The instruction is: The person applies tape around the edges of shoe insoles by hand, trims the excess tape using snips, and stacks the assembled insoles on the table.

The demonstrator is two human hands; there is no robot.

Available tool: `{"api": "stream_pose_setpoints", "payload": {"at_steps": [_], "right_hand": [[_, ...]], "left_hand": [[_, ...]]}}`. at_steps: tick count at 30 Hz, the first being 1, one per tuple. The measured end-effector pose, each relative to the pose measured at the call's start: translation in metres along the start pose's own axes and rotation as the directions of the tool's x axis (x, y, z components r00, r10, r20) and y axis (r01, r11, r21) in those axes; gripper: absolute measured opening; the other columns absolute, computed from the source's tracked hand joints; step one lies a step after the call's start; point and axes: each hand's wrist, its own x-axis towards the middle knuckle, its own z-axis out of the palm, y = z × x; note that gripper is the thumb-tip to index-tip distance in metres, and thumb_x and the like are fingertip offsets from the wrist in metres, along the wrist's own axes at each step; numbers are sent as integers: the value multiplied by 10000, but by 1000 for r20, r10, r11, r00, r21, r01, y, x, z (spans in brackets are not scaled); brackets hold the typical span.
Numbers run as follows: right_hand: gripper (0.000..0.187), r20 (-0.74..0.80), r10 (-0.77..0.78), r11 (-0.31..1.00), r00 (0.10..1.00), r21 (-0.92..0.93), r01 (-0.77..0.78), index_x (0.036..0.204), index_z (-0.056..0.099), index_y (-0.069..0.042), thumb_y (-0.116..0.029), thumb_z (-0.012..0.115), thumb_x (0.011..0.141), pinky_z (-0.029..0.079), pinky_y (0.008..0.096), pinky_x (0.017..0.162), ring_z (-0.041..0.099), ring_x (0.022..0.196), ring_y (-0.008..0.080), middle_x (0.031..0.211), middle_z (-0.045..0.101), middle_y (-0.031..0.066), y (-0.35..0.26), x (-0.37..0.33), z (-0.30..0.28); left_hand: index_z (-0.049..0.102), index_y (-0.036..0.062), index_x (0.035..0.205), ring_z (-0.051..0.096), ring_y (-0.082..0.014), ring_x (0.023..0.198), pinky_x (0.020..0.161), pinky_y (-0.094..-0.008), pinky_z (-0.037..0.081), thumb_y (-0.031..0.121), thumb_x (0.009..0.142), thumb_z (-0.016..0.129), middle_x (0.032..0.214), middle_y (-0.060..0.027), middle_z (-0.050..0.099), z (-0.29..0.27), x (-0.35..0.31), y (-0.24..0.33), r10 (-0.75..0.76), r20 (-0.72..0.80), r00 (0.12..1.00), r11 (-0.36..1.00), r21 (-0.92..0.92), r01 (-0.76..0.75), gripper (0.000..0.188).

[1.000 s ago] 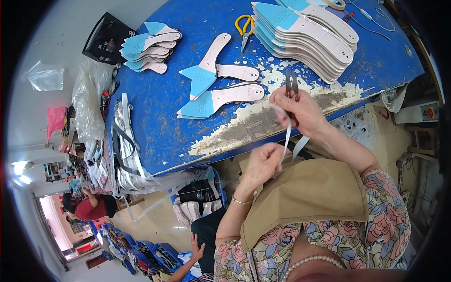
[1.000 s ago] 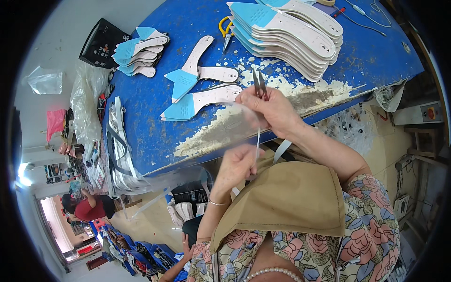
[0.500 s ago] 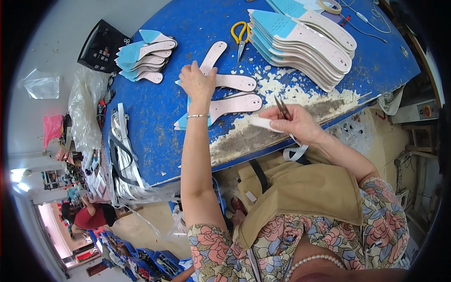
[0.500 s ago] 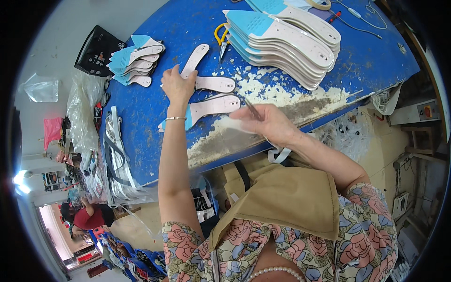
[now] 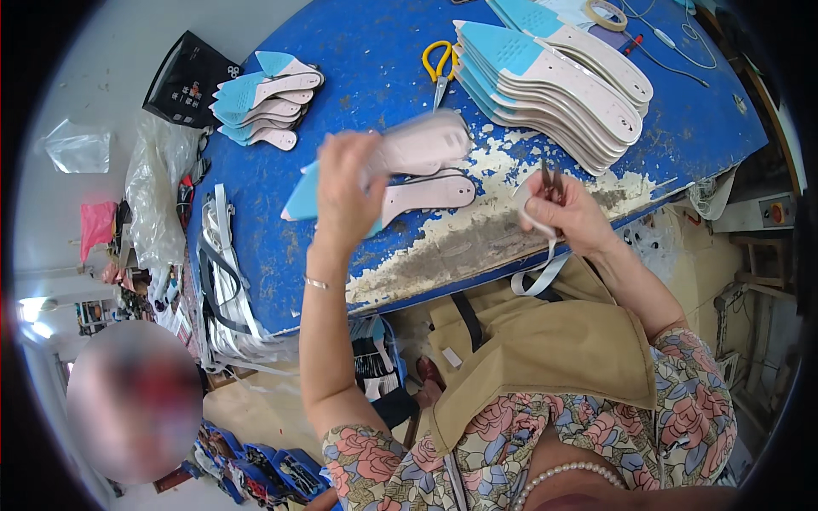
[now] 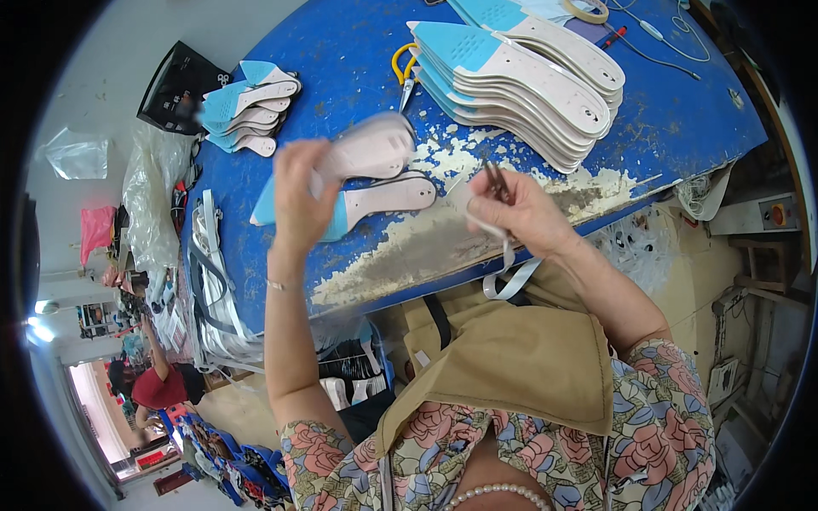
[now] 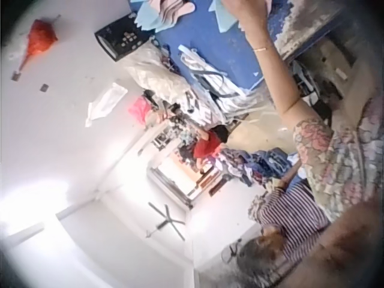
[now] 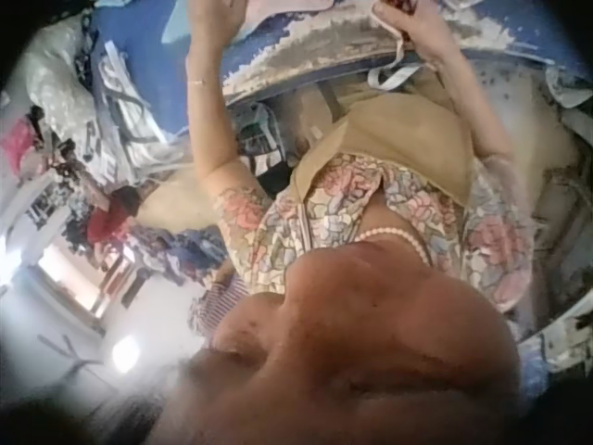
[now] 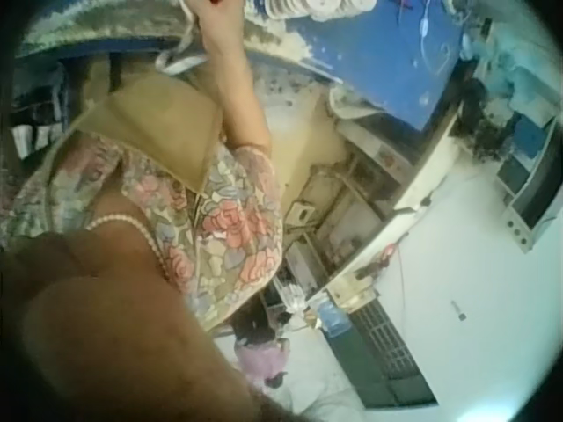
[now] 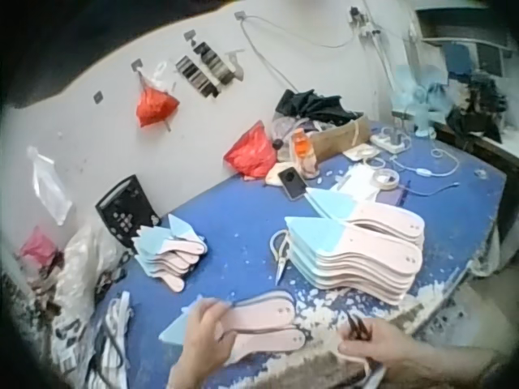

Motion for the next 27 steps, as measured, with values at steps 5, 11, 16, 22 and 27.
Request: {"api": "stream_pose_setpoints", "payload": {"at_steps": [5, 11, 16, 22, 27], "right_hand": [[115, -51, -117, 934, 992, -346, 92, 865, 564, -41, -150, 600, 849, 395, 178, 548, 484, 594, 23, 682, 523, -41, 11, 0, -15], [119, 150, -149, 779, 977, -592, 210, 975, 565, -28, -33, 546, 858, 421, 215, 624, 490, 679, 54, 755, 532, -20, 53, 1, -5], [427, 251, -87, 574, 964, -778, 255, 1228, 521, -99, 4, 561, 815, 405, 236, 627, 453, 655, 89, 719, 506, 32, 55, 14, 33], [502, 175, -76, 525, 982, -830, 189, 1275, 476, -89, 73, 516, 801, 422, 216, 693, 472, 694, 104, 771, 539, 58, 75, -2, 92], [570, 239, -110, 343, 965, -902, 263, 1313, 433, -108, 97, 500, 785, 444, 261, 658, 553, 670, 164, 773, 567, 127, 91, -22, 140]], "left_hand": [[497, 51, 1133, 456, -347, 1063, 1013, -509, 298, 30, 608, 724, 1110, -153, 478, 34, -90, 29, -85, 282, 956, 986, -112, 121, 573], [478, 35, 1180, 443, -342, 1071, 1009, -487, 303, 156, 595, 773, 1125, -153, 462, 53, -109, 48, -147, 187, 971, 988, -16, 152, 665], [478, 6, 1177, 460, -344, 1022, 948, -482, 344, 202, 591, 768, 1094, -152, 484, 44, -125, 31, -173, 132, 976, 984, -22, 177, 683], [501, -38, 1108, 480, -332, 955, 908, -494, 355, 329, 645, 687, 1015, -172, 509, 4, -164, 10, -26, -53, 998, 1000, -6, 25, 619], [494, -35, 1125, 497, -313, 934, 892, -506, 375, 373, 660, 661, 987, -152, 505, -39, -197, 10, -21, -123, 992, 987, 157, 41, 640]]}}
